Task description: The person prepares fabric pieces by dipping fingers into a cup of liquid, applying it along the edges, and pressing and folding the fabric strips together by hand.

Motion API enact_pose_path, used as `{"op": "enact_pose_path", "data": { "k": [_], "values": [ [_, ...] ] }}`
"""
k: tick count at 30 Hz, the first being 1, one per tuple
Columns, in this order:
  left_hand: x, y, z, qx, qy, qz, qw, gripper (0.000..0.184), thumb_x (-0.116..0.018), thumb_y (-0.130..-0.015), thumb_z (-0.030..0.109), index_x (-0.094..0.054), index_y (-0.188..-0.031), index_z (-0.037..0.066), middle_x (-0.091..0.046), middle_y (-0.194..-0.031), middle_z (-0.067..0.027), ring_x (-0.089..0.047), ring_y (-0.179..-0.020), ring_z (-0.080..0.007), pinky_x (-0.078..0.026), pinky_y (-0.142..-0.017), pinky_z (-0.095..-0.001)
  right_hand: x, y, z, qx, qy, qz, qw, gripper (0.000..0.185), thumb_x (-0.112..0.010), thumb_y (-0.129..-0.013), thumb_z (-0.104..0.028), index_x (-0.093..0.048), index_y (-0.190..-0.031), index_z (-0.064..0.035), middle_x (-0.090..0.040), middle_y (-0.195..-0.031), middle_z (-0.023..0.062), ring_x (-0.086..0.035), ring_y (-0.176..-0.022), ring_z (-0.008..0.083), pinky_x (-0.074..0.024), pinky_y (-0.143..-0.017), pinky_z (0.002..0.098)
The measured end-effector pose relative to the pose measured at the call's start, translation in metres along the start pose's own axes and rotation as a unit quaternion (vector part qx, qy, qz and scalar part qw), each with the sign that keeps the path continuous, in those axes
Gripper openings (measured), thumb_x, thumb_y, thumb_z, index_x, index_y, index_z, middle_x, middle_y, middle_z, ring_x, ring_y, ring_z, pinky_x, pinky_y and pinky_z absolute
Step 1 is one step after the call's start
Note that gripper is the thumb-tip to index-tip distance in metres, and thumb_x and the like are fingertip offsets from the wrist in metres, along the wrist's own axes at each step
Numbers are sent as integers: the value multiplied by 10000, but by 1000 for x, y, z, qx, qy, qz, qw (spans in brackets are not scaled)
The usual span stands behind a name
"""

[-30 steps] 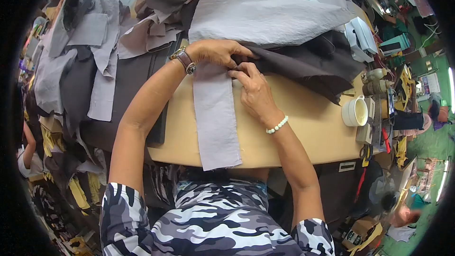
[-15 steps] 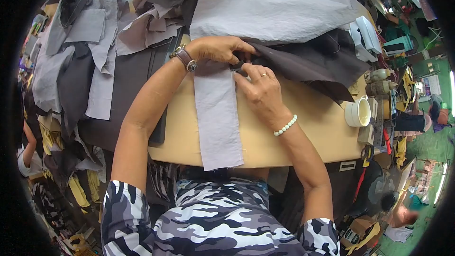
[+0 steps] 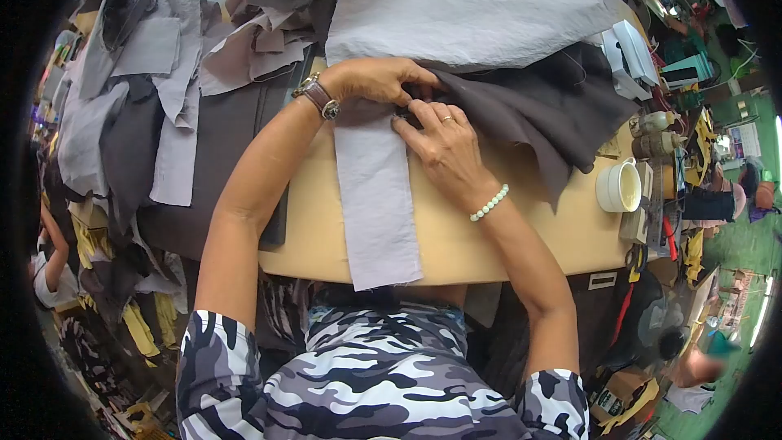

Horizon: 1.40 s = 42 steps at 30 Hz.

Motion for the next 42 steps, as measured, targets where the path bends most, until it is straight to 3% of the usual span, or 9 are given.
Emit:
{"op": "enact_pose_path", "data": {
  "k": [7, 13, 16, 25, 28, 34, 37, 42],
  "values": [
    [0, 1, 2, -22, 19, 2, 1000, 537, -572, -744, -25, -498, -1276, -33, -641, -1099, -138, -584, -1002, -199, -451, -903, -296, -1, 0, 9, -54, -84, -3, 995, 227, -570, -758, -41, -667, -961, -74, -567, -1031, 102, -564, -921, 265, -446, -817, 374],
    [0, 6, 4, 16, 39, -1, 999, 546, -561, -734, -19, -506, -1277, -19, -634, -1131, -126, -573, -1023, -197, -440, -915, -284, -5, 10, 16, -61, -117, 22, 991, 241, -565, -746, -7, -666, -959, -58, -564, -1026, 117, -552, -914, 287, -448, -818, 388],
    [0, 2, 1, -20, 13, 14, 1000, 547, -560, -731, -21, -511, -1276, -16, -635, -1132, -129, -576, -1021, -200, -443, -906, -283, -2, 8, 17, -72, -146, 27, 986, 254, -569, -737, 3, -674, -961, -57, -563, -1025, 122, -548, -915, 290, -443, -826, 392],
    [0, 3, 1, 7, 41, 9, 999, 459, -536, -726, -45, -557, -1185, -26, -635, -1067, -94, -576, -952, -166, -461, -864, -302, -3, 22, 1, -29, -151, -8, 988, 259, -569, -750, -10, -664, -989, -36, -564, -1017, 129, -548, -897, 286, -437, -821, 378],
    [0, 3, 1, -6, 55, 1, 998, 455, -533, -729, -51, -560, -1183, -20, -635, -1069, -88, -577, -961, -165, -463, -861, -299, 6, 15, 4, -72, -178, 19, 981, 250, -569, -755, -21, -666, -985, -36, -565, -1014, 130, -548, -889, 284, -433, -829, 377],
    [1, 6, 9, 16, 28, 3, 999, 452, -529, -720, -62, -561, -1170, -26, -632, -1079, -84, -573, -983, -159, -461, -867, -297, -7, 15, -1, -52, -92, -4, 994, 300, -561, -743, 47, -662, -1009, -45, -552, -1037, 135, -552, -886, 285, -441, -803, 374],
    [0, 3, 4, -4, 45, 0, 999, 448, -531, -715, -59, -564, -1161, -29, -637, -1067, -88, -579, -969, -160, -460, -863, -297, -8, 20, 7, -108, -210, -24, 971, 303, -557, -750, 39, -660, -1023, -43, -549, -1026, 129, -548, -900, 279, -440, -804, 368],
    [0, 3, 3, 13, 24, -12, 1000, 444, -535, -725, -43, -559, -1168, -29, -642, -1060, -90, -584, -964, -165, -457, -879, -296, -11, 14, 7, -105, -142, -9, 984, 254, -569, -749, 1, -671, -976, -52, -542, -1011, 115, -541, -905, 277, -443, -808, 370]
  ]
}}
Point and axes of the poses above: each hand's wrist, its own y-axis away from the middle knuckle, its own x-axis out of the back of the hand, z = x × y, the point moved 8 cm from there along -y, towards the middle knuckle
